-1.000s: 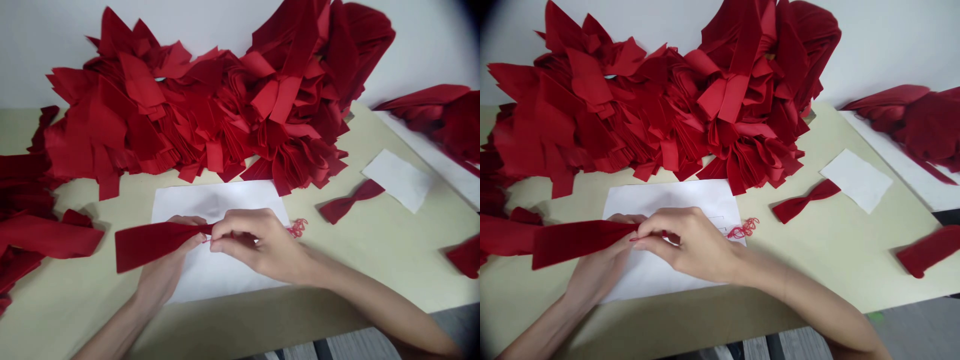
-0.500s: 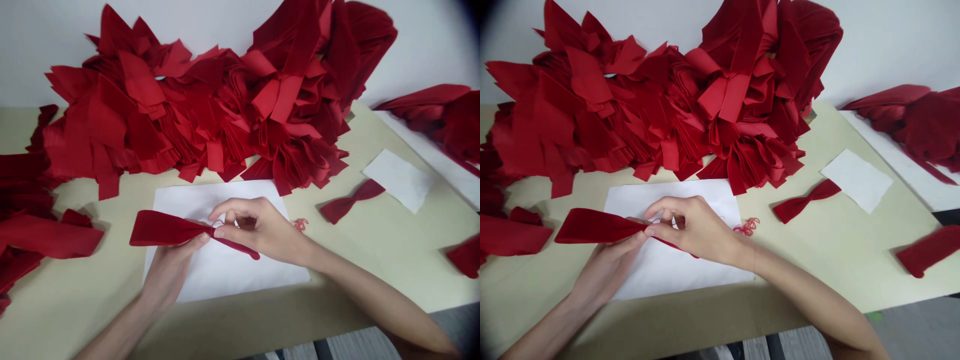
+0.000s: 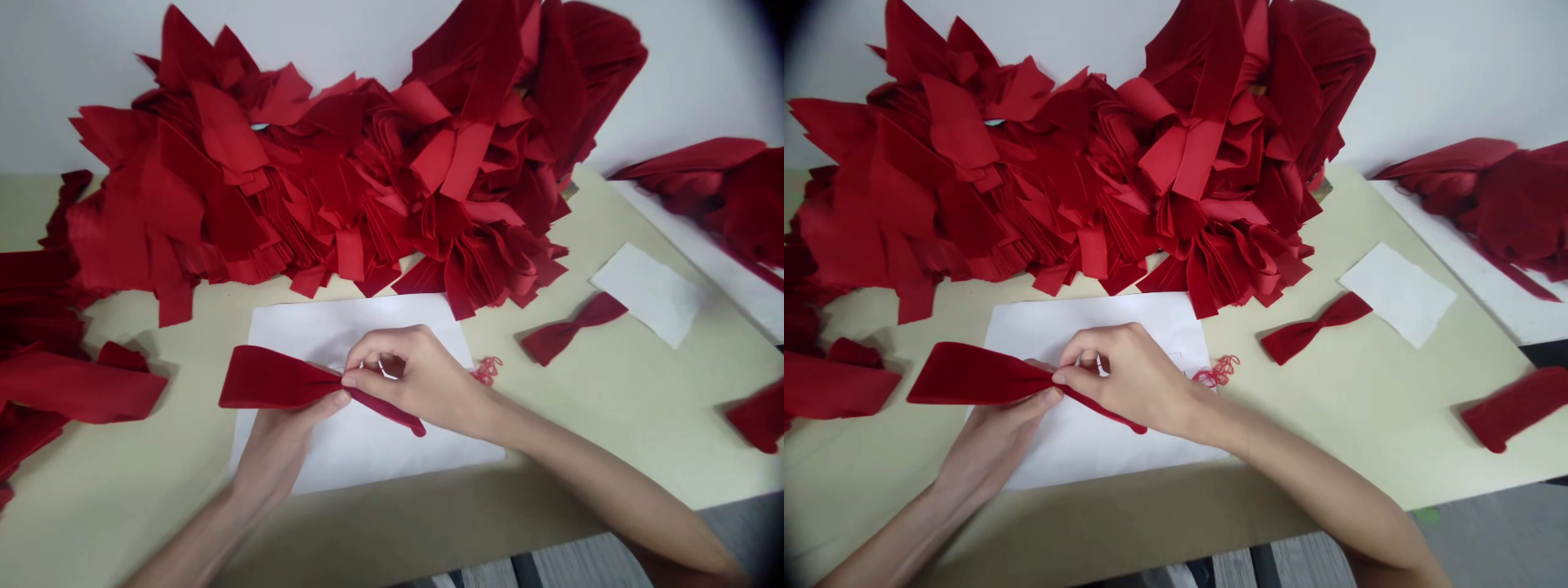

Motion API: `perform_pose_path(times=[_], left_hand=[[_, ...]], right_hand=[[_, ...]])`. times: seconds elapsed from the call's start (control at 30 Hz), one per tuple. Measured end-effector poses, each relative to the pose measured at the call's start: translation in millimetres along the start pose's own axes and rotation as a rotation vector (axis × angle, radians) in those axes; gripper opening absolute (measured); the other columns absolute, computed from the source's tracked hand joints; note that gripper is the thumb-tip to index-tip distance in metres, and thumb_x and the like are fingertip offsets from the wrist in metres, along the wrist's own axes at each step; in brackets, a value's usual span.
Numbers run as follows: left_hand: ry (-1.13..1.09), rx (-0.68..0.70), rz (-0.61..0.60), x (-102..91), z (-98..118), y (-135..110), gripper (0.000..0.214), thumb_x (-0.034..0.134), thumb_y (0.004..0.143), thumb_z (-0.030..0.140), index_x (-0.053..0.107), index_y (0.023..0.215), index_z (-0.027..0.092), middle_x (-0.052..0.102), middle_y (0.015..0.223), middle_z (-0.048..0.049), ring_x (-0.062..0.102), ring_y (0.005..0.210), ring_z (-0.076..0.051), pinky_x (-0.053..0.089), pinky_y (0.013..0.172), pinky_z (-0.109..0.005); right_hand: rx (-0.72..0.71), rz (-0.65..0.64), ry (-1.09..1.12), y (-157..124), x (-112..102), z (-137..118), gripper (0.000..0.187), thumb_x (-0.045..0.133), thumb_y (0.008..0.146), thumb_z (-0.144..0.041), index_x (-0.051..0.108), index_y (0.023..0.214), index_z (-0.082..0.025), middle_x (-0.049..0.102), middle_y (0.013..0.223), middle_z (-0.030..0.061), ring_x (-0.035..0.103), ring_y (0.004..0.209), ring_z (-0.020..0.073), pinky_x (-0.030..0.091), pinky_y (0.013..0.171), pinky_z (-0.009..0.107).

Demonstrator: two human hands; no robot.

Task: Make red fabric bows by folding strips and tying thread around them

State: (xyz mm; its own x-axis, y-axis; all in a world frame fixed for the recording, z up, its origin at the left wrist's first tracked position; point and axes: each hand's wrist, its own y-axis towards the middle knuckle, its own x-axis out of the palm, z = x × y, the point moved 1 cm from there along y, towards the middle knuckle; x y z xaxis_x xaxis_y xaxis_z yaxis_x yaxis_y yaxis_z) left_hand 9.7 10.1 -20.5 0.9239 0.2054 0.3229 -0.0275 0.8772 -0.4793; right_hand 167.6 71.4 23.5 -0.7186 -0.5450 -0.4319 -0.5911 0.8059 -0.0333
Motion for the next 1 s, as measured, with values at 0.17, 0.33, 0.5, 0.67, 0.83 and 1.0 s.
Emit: perform_pose_path(times=[0.17,0.33,0.5,0.67,0.83,1.0], left_hand=[[-0.021,-0.005,0.016,1.2,2,0,0.018,0.081,0.061,0.022,0.071,0.075,0.021,0.07,0.075,0.0014,0.062,0.081,-0.017,0.048,0.081,-0.033],[-0.028,0.012,0.009,0.0,4,2,0.012,0.08,0.065,0.024,0.071,0.074,0.021,0.07,0.075,0.0018,0.061,0.082,-0.016,0.047,0.083,-0.031],[-0.033,0.05,-0.035,-0.4,2,2,0.008,0.078,0.068,0.023,0.072,0.074,0.023,0.071,0.077,0.0024,0.062,0.082,-0.014,0.046,0.085,-0.029],[-0.005,0.058,-0.096,4.4,6,-3,0.008,0.075,0.071,0.021,0.073,0.08,0.021,0.07,0.08,-0.0007,0.062,0.087,-0.018,0.045,0.086,-0.031],[-0.05,0.06,-0.152,3.4,11,-5,0.002,0.072,0.075,0.019,0.072,0.077,0.021,0.067,0.081,0.0005,0.061,0.088,-0.016,0.046,0.086,-0.028],[-0.108,0.044,-0.153,-0.6,14,-5,0.001,0.072,0.076,0.02,0.071,0.077,0.02,0.064,0.087,0.0003,0.059,0.09,-0.013,0.047,0.091,-0.025]], right_hand=[[0.008,-0.017,0.08,0,-1,0,0.012,0.06,0.084,-0.022,0.064,0.075,-0.015,0.056,0.063,-0.0044,0.045,0.056,0.0044,0.036,0.057,0.02],[0.026,-0.075,0.175,0,-3,5,0.013,0.058,0.087,-0.027,0.062,0.094,-0.017,0.044,0.058,-0.0079,0.038,0.052,0.0046,0.034,0.053,0.02],[0.037,-0.149,0.277,3,-1,13,0.024,0.06,0.086,-0.031,0.061,0.104,-0.016,0.038,0.057,-0.0089,0.034,0.052,0.0052,0.029,0.049,0.02],[0.061,-0.155,0.271,5,-4,15,0.021,0.06,0.085,-0.033,0.064,0.095,-0.015,0.045,0.06,-0.0061,0.038,0.055,0.0061,0.031,0.05,0.021],[0.001,-0.19,0.33,10,-11,20,0.015,0.061,0.084,-0.028,0.067,0.087,-0.015,0.064,0.078,0.0006,0.054,0.069,0.0089,0.042,0.061,0.022],[-0.039,-0.151,0.377,13,-10,25,0.014,0.062,0.084,-0.027,0.066,0.085,-0.014,0.064,0.079,0.0009,0.054,0.069,0.0085,0.043,0.062,0.022]])
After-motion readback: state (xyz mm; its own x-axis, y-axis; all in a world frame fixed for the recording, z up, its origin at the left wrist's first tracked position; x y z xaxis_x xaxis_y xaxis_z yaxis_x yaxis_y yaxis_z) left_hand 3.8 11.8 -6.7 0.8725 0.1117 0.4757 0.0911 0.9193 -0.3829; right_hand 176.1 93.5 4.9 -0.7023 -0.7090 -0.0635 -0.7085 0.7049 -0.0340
